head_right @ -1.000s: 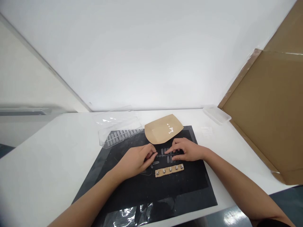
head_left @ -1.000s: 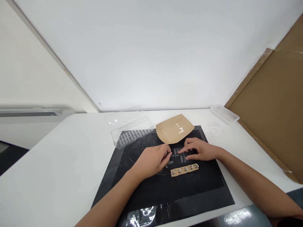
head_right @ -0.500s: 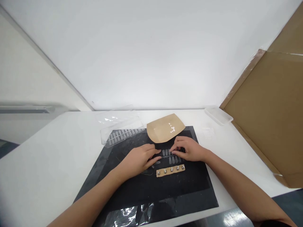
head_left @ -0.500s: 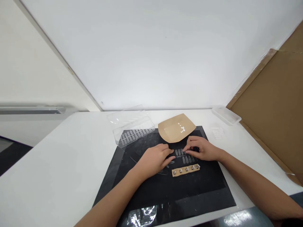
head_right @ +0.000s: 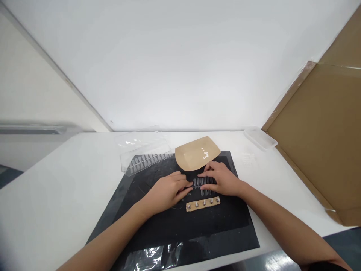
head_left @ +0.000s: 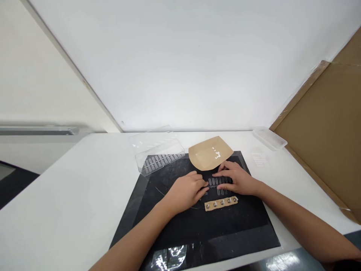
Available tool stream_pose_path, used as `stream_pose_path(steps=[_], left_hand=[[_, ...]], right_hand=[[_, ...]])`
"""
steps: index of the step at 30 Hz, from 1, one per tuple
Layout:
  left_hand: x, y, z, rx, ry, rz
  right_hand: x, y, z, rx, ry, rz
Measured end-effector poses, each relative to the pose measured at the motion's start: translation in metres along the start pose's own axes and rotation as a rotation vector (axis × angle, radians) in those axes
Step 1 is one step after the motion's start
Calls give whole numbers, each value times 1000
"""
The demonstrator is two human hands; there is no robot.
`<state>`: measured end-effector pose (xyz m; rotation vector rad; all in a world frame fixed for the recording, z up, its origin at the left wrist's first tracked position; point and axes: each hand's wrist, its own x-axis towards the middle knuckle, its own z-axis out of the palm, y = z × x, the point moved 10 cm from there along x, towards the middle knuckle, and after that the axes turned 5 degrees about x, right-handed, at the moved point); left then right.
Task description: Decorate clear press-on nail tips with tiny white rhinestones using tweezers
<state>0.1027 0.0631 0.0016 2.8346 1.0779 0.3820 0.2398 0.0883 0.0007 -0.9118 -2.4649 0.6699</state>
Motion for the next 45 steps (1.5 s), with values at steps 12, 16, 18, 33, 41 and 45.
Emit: stream_pose_path(steps=[12, 16, 18, 33, 41, 45], left_hand=[[1, 2, 2, -37, 8, -2], [0, 2, 1, -33, 4, -1], [0, 3, 1, -35, 5, -5], [0, -8, 3, -129, 39, -134], [0, -8, 0, -172, 58, -107], [-1, -6, -2, -153, 71, -67]], right_hand=[[3, 2, 3, 116, -33, 70], [4, -3, 1, 117, -37, 57], [4, -6, 0, 105, -36, 34], [2, -30, -1, 17, 9, -179], [2, -17, -7, 78, 68, -44], [3, -11, -6, -7, 80, -14]])
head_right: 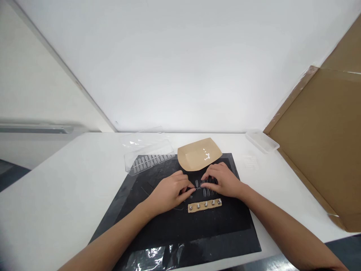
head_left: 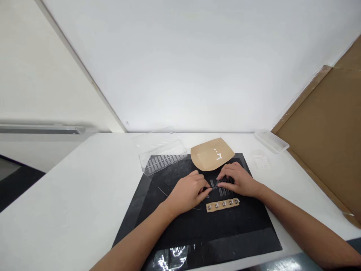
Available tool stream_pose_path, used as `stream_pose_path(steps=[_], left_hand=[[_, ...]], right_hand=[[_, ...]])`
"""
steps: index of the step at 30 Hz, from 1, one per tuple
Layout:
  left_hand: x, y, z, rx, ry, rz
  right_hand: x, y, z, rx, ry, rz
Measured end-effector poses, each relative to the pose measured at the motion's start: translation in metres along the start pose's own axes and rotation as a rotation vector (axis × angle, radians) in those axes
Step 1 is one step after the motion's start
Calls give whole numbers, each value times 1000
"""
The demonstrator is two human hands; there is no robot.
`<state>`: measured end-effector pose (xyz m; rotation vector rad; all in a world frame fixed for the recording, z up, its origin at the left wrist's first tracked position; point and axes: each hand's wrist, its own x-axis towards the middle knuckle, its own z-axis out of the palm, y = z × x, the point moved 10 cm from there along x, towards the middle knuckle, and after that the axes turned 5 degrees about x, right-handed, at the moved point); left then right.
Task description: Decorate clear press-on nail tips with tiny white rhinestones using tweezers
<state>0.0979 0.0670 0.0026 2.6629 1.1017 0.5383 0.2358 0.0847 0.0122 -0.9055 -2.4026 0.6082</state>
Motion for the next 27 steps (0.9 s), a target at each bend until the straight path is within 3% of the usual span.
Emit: stream_pose_path(steps=[6, 15, 27], left_hand=[[0, 0, -1, 9, 16, 10], [-2, -2, -14, -216, 200, -60], [1, -1, -5, -410, 146, -71]], right_hand=[[0, -9, 4, -61, 5, -99], [-3, -24, -19, -71, 154, -182], [-3, -25, -11, -28, 101, -202]])
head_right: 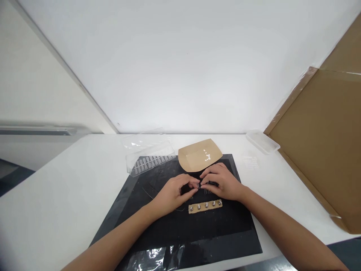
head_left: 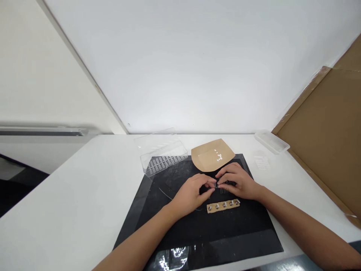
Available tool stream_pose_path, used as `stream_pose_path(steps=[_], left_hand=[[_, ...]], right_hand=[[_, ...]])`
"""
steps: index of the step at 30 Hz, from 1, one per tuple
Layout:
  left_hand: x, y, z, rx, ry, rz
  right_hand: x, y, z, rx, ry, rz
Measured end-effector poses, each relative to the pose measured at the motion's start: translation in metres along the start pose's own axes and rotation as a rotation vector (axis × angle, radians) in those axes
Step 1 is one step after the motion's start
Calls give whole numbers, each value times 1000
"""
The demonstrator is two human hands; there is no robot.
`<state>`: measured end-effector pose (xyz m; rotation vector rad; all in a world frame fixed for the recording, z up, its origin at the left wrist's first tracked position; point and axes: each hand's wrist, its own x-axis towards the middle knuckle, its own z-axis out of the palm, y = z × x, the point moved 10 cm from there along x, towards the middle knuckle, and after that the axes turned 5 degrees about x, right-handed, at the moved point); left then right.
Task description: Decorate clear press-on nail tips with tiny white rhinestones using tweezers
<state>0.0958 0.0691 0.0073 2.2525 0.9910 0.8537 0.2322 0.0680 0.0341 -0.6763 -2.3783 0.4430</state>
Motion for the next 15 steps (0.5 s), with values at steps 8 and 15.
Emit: stream_pose_path(steps=[8, 15], left_hand=[[-1, 5, -3, 53, 21, 46], [-4, 20, -2, 163, -5, 193]], right_hand=[[1, -3, -1, 22, 10, -17], [1, -5, -2, 40, 38, -40]])
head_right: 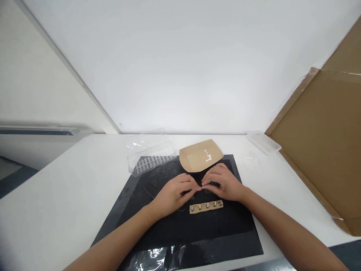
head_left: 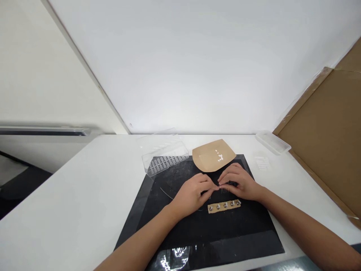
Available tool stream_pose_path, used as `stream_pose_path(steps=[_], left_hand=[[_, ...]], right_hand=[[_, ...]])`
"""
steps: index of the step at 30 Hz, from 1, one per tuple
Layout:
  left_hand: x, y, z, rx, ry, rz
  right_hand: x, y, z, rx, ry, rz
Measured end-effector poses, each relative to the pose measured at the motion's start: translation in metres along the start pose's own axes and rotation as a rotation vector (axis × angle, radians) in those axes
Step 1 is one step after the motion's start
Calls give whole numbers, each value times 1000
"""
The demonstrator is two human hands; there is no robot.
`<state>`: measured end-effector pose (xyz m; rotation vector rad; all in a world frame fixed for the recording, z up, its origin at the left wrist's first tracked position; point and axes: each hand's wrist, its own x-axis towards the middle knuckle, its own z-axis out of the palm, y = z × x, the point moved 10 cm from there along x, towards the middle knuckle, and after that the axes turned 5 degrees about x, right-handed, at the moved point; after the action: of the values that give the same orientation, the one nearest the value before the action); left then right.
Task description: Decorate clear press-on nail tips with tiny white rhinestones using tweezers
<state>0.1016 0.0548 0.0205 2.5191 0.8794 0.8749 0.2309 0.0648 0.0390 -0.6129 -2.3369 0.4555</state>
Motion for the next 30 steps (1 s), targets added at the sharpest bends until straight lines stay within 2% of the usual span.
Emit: stream_pose_path(steps=[7, 12, 19, 24, 30], left_hand=[[-1, 7, 1, 106, -57, 40], [-4, 12, 7, 212, -106, 120], [-1, 9, 3, 178, -73, 98], [0, 8, -2, 132, -24, 78], [0, 2, -7, 102, 38, -4]], right_hand=[[-2, 4, 1, 5, 5, 18], [-1, 5, -1, 0, 20, 30], [-3, 5, -4, -18, 39, 50], [-4, 1, -8, -87, 75, 6], [-3, -8, -4, -75, 36, -53]])
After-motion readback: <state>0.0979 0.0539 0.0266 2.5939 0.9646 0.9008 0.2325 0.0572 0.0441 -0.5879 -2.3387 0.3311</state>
